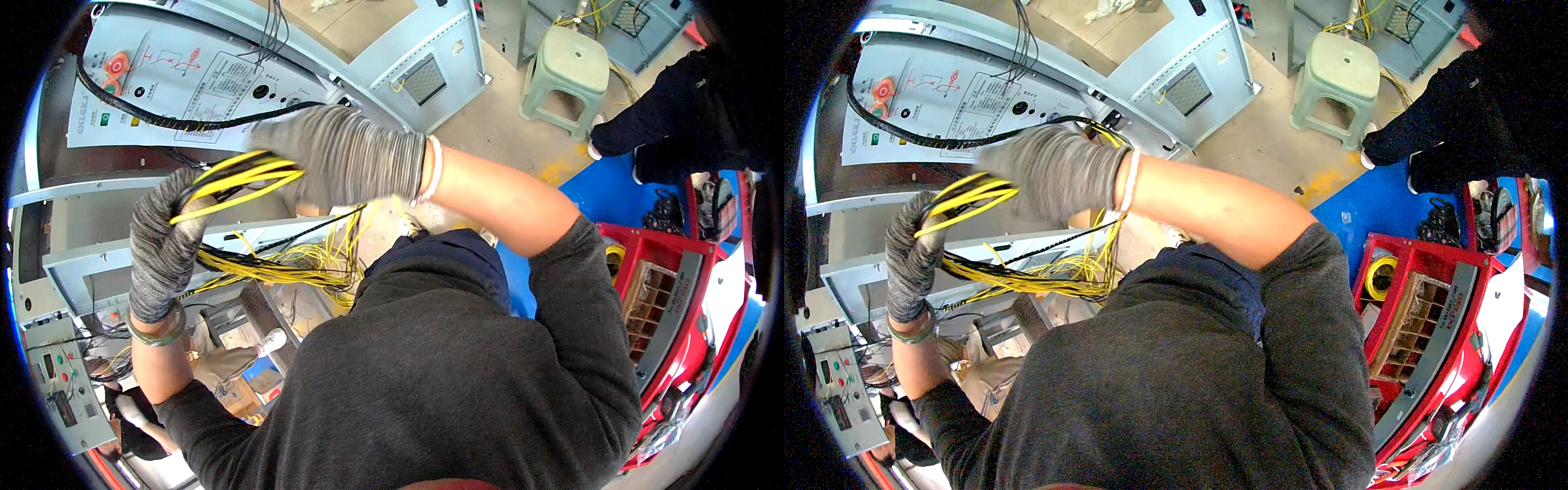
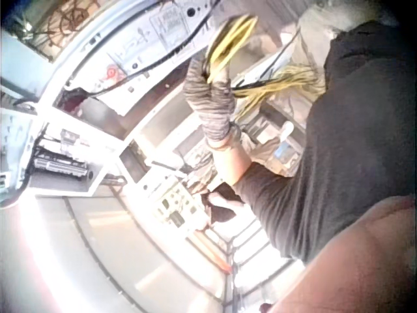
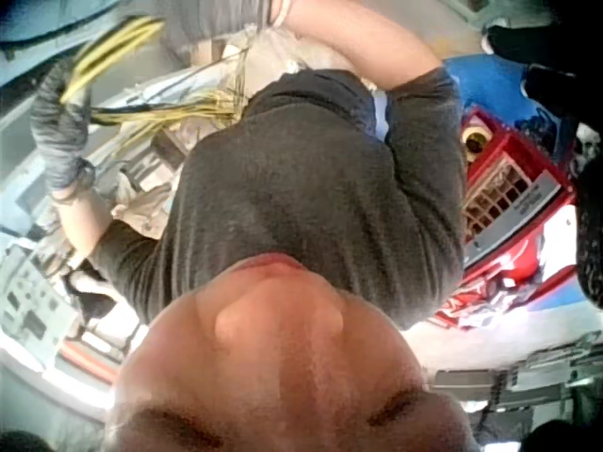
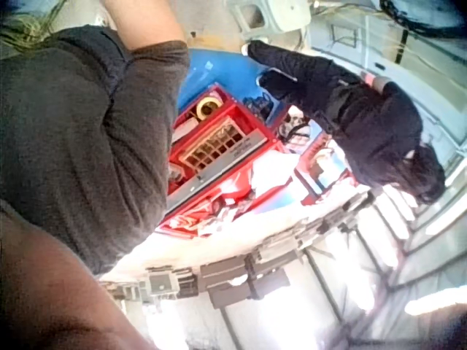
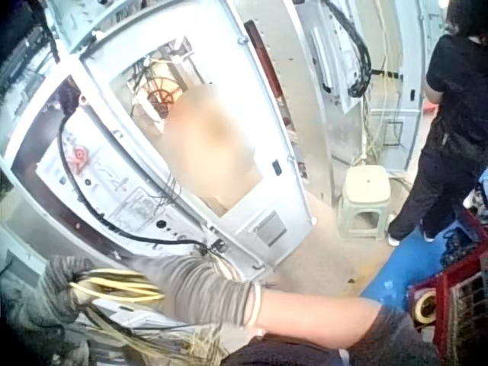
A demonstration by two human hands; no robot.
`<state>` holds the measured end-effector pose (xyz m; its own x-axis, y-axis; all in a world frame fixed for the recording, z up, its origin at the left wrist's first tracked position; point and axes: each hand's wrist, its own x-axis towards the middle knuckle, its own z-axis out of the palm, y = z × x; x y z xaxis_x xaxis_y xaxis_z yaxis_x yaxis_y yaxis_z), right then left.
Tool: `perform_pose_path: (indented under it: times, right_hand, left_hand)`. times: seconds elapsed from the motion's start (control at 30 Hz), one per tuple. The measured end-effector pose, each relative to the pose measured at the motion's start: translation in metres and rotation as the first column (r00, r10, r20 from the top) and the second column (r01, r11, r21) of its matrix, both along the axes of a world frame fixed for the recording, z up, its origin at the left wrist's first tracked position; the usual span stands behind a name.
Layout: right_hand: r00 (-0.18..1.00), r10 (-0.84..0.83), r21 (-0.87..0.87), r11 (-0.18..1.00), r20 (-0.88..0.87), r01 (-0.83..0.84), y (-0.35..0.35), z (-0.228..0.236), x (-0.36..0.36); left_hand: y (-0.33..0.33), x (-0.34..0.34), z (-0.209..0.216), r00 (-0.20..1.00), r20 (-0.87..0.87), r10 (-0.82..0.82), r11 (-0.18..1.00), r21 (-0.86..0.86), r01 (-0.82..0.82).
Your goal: The person gathers and organizes yellow and black cables inside an electrical cabinet, separating and bundling them by hand. The person then moves to a red tool cart and continues handling the cables, preparing them for connection or storage.
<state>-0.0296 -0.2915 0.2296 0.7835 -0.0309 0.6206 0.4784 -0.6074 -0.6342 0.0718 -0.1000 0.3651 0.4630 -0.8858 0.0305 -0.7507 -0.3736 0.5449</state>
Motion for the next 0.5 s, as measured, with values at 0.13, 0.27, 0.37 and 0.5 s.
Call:
perform_pose_path:
  times: [0.13, 0.27, 0.37, 0.5]
  right_hand:
    - [0.978, 0.067, -0.046, 0.996, -0.195, -0.077, -0.014, -0.038, 0.015]
    - [0.958, 0.082, -0.162, 0.978, -0.276, -0.13, -0.001, 0.003, 0.018]
    - [0.939, 0.059, -0.286, 0.944, -0.338, -0.163, 0.01, 0.007, 0.037]
    - [0.914, 0.223, 0.096, 0.975, -0.34, -0.202, -0.023, -0.018, 0.011]
  left_hand:
    - [0.01, 0.025, -0.007, 0.966, -0.199, 0.164, 0.928, 0.363, -0.083]
    - [0.001, 0.026, -0.023, 0.951, -0.307, -0.036, 0.937, 0.321, 0.139]
    - [-0.005, 0.017, -0.049, 0.989, -0.149, 0.014, 0.964, 0.263, 0.026]
    - [0.005, 0.034, -0.032, 0.942, 0.235, -0.238, 0.95, 0.259, 0.175]
